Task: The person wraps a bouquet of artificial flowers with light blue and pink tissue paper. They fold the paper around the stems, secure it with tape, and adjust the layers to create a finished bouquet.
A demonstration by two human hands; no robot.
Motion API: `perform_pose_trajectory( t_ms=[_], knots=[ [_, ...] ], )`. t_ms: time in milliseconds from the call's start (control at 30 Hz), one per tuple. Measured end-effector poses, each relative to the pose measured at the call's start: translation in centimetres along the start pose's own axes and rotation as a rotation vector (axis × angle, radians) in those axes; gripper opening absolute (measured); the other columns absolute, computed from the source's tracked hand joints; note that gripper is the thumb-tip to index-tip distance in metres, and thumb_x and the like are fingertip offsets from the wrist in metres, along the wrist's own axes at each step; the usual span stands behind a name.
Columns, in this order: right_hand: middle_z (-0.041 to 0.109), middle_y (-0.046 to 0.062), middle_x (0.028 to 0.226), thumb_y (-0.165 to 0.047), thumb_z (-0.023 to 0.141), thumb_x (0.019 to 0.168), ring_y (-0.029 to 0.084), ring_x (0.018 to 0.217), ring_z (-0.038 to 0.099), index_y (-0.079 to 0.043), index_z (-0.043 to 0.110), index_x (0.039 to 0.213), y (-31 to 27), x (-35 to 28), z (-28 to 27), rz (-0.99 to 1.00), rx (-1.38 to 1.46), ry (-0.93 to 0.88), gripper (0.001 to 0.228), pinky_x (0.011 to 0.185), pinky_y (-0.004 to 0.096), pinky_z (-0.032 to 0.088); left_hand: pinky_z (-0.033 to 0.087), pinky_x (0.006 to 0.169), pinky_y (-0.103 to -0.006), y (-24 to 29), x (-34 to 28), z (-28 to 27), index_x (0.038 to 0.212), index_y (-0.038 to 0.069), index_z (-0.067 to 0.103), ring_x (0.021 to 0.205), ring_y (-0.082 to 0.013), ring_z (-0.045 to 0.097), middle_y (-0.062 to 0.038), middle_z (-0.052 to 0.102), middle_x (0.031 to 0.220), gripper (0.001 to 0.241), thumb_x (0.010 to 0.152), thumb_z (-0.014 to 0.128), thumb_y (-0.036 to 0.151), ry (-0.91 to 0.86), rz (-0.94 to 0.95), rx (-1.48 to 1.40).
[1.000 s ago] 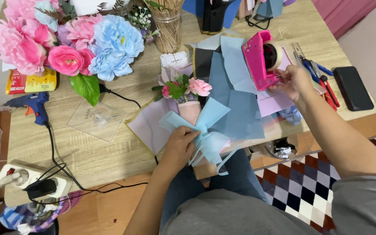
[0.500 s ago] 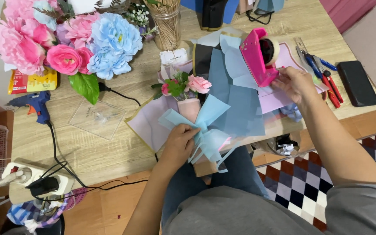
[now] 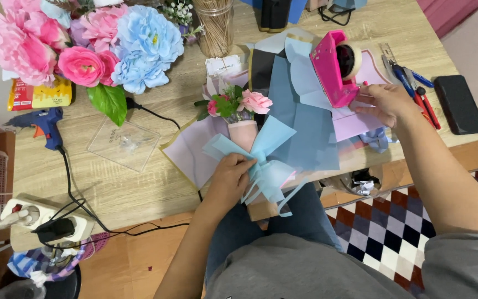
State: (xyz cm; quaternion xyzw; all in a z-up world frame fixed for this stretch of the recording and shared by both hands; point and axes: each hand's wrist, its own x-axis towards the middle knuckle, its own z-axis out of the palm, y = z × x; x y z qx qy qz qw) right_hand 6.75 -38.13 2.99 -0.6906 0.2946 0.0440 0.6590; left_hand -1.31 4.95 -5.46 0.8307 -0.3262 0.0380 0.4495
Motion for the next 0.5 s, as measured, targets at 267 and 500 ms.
perform_pose_trajectory(
  t_ms=[267, 500],
  knots=[
    [0.071, 0.021, 0.115, -0.015, 0.053, 0.110, 0.024, 0.108, 0.075, 0.006, 0.057, 0.117, 0.5, 0.0, -0.2, -0.137, -0.294, 0.064, 0.023, 0.101, 0.031, 0.064, 0.050, 0.076, -0.0414, -1.3, 0.0, 1.1, 0.125, -0.003, 0.070, 0.089, -0.0323, 0.057, -0.013, 0.057, 0.100, 0.034, 0.093, 0.059, -0.007, 0.049, 0.088, 0.069],
    [0.073, 0.020, 0.099, -0.009, 0.072, 0.103, 0.026, 0.091, 0.075, 0.000, 0.063, 0.103, 0.4, -0.6, 0.4, -0.139, -0.507, 0.075, 0.013, 0.089, 0.033, 0.065, 0.052, 0.078, -0.0428, -1.9, -0.3, 1.7, 0.127, 0.001, 0.070, 0.097, -0.0334, 0.058, -0.013, 0.056, 0.106, 0.038, 0.090, 0.062, -0.006, 0.023, 0.062, 0.085]
  ],
)
